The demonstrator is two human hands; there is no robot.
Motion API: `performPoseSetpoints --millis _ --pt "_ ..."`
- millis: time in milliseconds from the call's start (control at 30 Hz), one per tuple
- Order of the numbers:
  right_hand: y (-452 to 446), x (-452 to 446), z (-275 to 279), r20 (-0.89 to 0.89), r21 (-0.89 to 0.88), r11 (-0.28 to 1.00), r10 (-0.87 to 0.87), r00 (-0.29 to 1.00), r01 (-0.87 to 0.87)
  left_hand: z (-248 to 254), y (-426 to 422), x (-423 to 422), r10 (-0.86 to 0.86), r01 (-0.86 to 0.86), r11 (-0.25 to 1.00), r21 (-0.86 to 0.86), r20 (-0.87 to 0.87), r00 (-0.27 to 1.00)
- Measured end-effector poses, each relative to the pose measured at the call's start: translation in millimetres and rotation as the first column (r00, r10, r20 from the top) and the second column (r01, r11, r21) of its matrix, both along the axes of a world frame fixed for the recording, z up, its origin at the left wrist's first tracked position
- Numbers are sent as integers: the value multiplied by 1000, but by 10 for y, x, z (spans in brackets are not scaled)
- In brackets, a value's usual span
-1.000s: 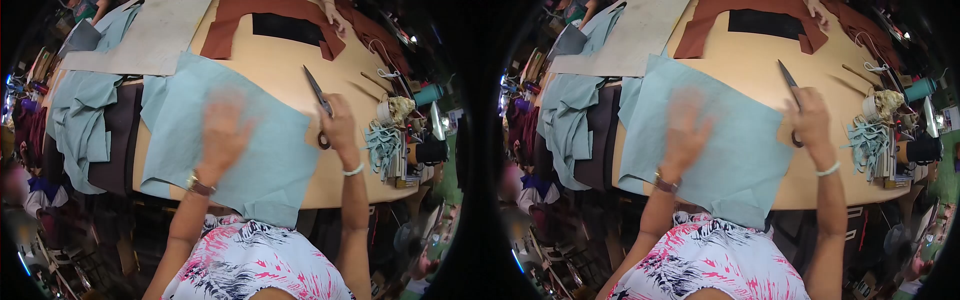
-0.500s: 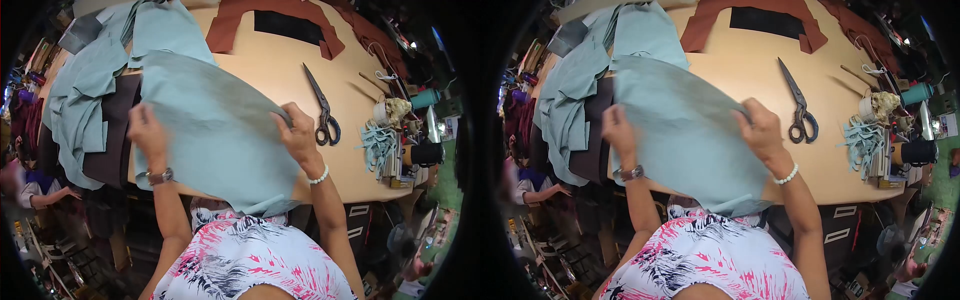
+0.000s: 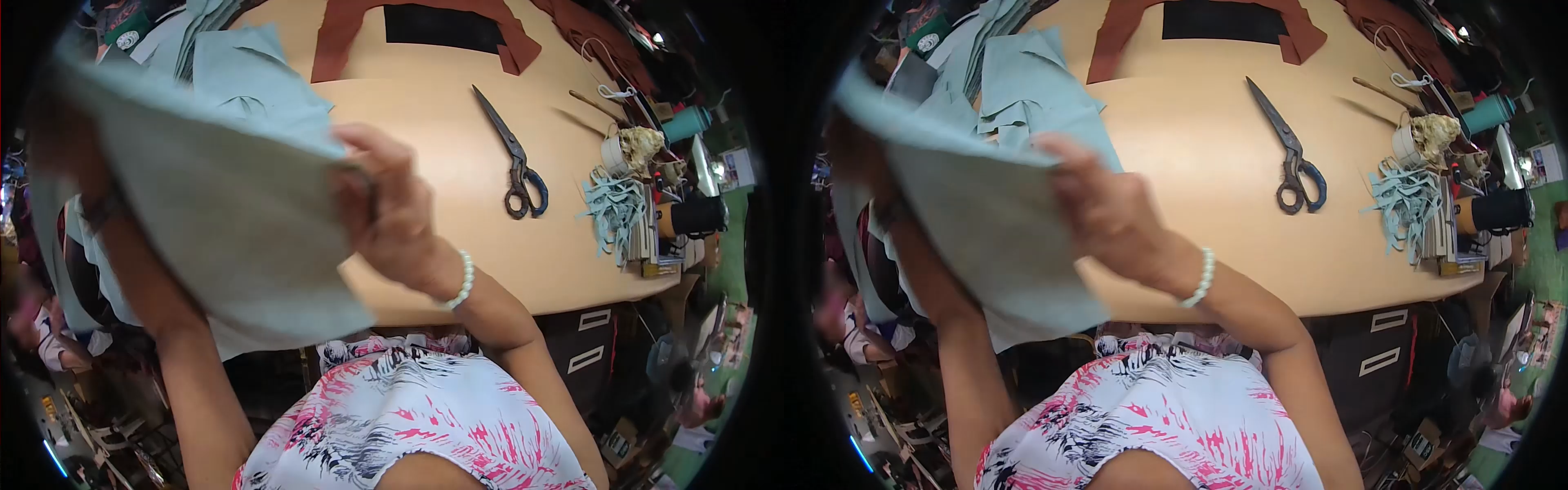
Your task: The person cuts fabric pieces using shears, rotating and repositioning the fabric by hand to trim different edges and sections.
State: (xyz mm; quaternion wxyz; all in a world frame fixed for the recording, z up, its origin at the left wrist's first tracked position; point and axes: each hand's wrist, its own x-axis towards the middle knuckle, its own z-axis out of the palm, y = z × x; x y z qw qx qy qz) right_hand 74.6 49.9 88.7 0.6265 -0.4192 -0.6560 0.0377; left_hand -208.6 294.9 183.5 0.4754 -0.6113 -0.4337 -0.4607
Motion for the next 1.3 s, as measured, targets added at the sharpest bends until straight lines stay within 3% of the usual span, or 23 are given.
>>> performPoseSetpoints --millis 133,167,233,300,500,567,667,700,767,800,867,900,967,1000,1133,1200,1300 --pt "-180 468 -492 77 -493 804 -341 937 333 -810 244 1490 -326 288 941 -180 -242 914" --pt "-223 561 -628 125 -566 733 -375 918 377 -1050 76 1767 -346 225 846 -483 -177 921" --pt "-310 718 -949 263 -502 713 -414 871 490 -1631 108 2086 -406 237 794 -559 -199 892" --pt "-377 799 -1024 352 -439 707 -432 830 554 -1910 -152 2337 -519 347 537 -769 24 855" --pt "-655 919 -998 530 -452 643 -365 766 619 -2171 -489 2458 -557 190 279 -941 2 831" --pt "-711 988 -787 608 -445 550 -394 689 707 -2148 -520 2458 -551 178 318 -931 -28 834" --pt "-694 1392 -680 668 -270 520 -504 547 810 -2055 -724 2482 -602 234 402 -885 -63 796" --pt "-687 1491 -692 666 -346 481 -478 572 805 -2010 -853 2501 -626 267 432 -862 -73 777" --pt "-687 1620 -737 653 -495 388 -424 628 777 -1871 -1326 2519 -739 390 209 -897 117 664" --pt "-686 1633 -756 688 -428 421 -423 590 800 -1802 -1608 2524 -772 439 87 -894 218 597" --pt "-723 1669 -763 710 -478 391 -355 608 786 -1689 -2121 2518 -803 450 -115 -885 350 482" --pt "-762 1669 -748 716 -503 375 -324 618 779 -1671 -2331 2510 -806 422 -144 -895 353 475" --pt "-846 1679 -557 674 -674 221 -207 709 705 -1655 -2619 2511 -811 368 -194 -909 360 461" --pt "-922 1694 -502 640 -742 131 -156 753 658 -1719 -2693 2520 -813 373 -162 -913 338 474" --pt "-1494 1844 -476 175 -973 113 -213 961 202 -1889 -2844 2592 -822 359 -17 -933 217 526" --pt "-1782 1720 -339 -116 -989 129 -331 937 -77 -1895 -2861 2614 -815 373 28 -927 195 546" --pt "-2141 1508 -296 -218 -973 157 -372 902 -170 -1930 -2889 2642 -802 477 60 -877 242 546"
